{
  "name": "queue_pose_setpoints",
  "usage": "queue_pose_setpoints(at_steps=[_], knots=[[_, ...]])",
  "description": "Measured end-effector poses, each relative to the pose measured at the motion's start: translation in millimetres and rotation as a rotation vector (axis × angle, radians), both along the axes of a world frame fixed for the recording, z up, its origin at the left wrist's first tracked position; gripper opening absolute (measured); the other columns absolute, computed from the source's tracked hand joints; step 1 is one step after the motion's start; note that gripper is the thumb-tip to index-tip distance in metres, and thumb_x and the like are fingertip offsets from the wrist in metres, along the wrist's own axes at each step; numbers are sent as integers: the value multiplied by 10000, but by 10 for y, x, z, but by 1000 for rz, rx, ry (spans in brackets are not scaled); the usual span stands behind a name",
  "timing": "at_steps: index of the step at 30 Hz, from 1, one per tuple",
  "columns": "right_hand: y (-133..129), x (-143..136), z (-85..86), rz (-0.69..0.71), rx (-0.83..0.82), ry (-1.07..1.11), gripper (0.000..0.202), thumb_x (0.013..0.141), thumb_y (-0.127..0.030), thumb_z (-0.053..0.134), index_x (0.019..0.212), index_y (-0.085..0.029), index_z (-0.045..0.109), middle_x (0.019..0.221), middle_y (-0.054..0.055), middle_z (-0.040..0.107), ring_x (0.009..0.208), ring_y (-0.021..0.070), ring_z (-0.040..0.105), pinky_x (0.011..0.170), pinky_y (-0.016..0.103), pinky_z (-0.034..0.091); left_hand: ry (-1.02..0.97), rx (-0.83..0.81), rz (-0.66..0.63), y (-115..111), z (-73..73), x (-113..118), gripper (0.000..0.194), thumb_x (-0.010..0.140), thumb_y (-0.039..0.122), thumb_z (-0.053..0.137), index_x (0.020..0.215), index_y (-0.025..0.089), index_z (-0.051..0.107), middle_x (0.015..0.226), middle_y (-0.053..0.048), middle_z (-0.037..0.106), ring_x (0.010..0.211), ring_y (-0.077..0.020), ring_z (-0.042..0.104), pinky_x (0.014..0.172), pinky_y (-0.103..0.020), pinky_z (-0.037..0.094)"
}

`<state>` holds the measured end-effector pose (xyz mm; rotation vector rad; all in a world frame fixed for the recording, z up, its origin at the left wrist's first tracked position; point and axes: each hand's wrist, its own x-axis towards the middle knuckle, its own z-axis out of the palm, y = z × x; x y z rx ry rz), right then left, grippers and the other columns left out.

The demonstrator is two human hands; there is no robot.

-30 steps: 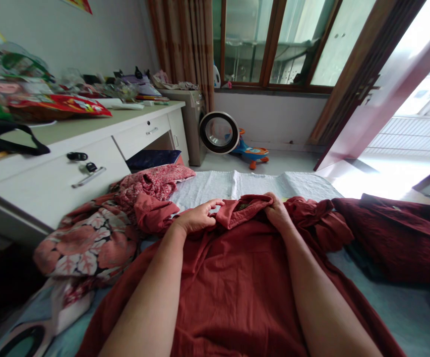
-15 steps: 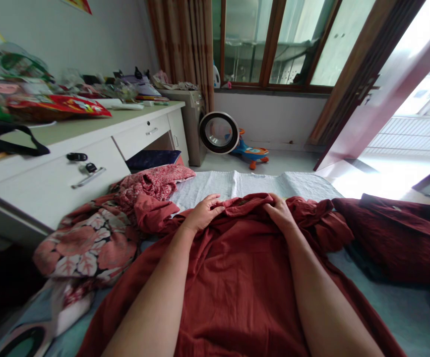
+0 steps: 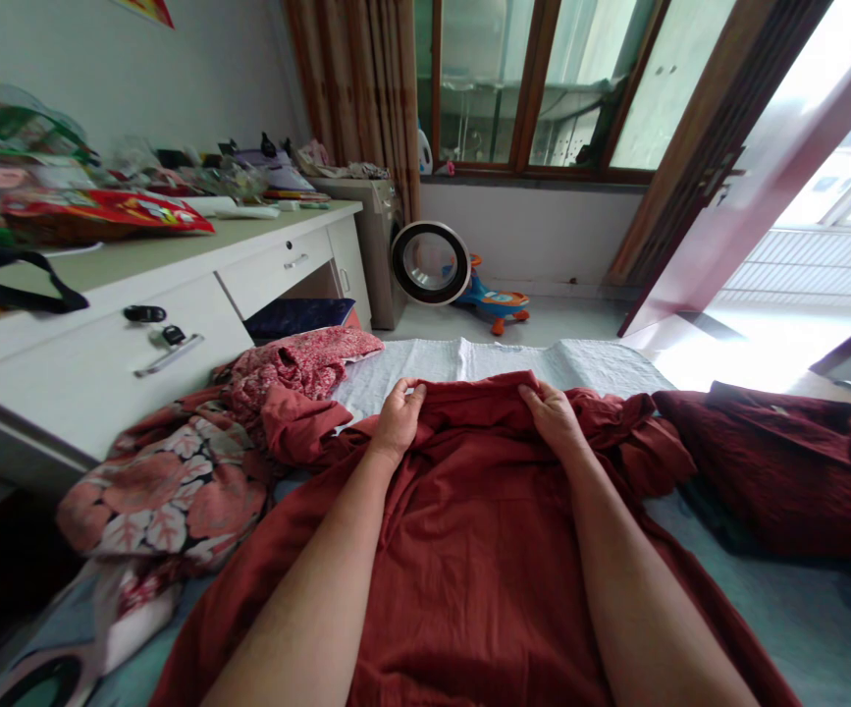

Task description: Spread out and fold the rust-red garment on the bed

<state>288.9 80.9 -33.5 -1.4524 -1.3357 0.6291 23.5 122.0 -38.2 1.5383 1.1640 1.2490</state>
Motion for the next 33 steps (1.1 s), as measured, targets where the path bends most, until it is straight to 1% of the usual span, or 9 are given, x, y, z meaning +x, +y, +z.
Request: queue_pose_setpoints(at_steps=[5, 10, 13, 17, 20, 24, 28, 30, 33], knots=[[-1, -31, 1, -182, -35, -281, 381, 830, -562, 476, 744, -217, 614, 674, 21, 628, 695, 201, 564, 660, 294, 399, 20, -78, 147, 2, -53, 17, 224, 882, 325, 527, 1067, 220, 455, 583, 93, 427, 540, -132, 486, 610, -256, 409], [5, -14, 11, -154, -63, -312, 333, 815, -518, 450, 684, -234, 562, 662, 17, 617, 691, 197, 548, 656, 289, 388, 72, -38, 180, -1, -63, 34, 91, 880, 270, 496, 961, 227, 500, 551, 96, 379, 496, -117, 420, 564, -242, 369], [16, 21, -13, -139, -67, -291, 330, 810, -517, 456, 705, -228, 578, 668, 10, 613, 683, 191, 539, 654, 287, 391, 18, -48, 121, 14, -65, 32, 116, 845, 257, 499, 926, 215, 571, 544, 83, 405, 513, -115, 455, 570, -232, 387], [31, 38, -64, -173, -71, -290, 337, 819, -508, 444, 699, -220, 573, 668, 9, 605, 658, 178, 525, 645, 286, 392, 2, -72, -7, 39, -29, 0, 191, 778, 248, 513, 873, 186, 666, 805, -14, 665, 795, -164, 630, 802, -296, 490], [57, 50, -35, -162, -149, -329, 314, 813, -465, 456, 669, -213, 577, 664, 22, 620, 654, 178, 535, 645, 289, 395, 127, -108, -172, 71, 65, -48, 383, 705, 243, 588, 1066, 159, 685, 1009, -66, 709, 972, -226, 652, 930, -375, 491], [121, 145, 124, -47, -311, -324, 190, 740, -326, 523, 745, -196, 660, 746, 42, 690, 663, 183, 582, 626, 285, 423, 430, -76, -379, 190, 244, -125, 737, 581, 150, 640, 1315, 179, 580, 1299, -104, 620, 1223, -297, 563, 1073, -383, 418], [221, 339, 284, 204, -516, -394, 113, 652, -273, 590, 666, -210, 684, 594, 5, 653, 502, 148, 527, 486, 259, 376, 667, -3, -484, 417, 357, -172, 862, 584, 114, 625, 1430, 184, 472, 1492, -130, 449, 1361, -325, 446, 1140, -370, 342], [295, 422, 344, 302, -530, -434, 99, 645, -295, 624, 611, -214, 671, 519, -14, 603, 460, 131, 484, 457, 249, 352, 739, 40, -513, 558, 366, -165, 893, 599, 101, 626, 1464, 187, 423, 1535, -138, 393, 1406, -325, 391, 1152, -372, 321], [441, 469, 428, 246, -472, -427, 101, 659, -294, 638, 663, -210, 694, 545, -18, 609, 492, 132, 494, 489, 253, 379, 867, 98, -519, 778, 355, -113, 962, 601, 68, 628, 1509, 176, 332, 1586, -160, 301, 1456, -317, 305, 1159, -372, 301]])
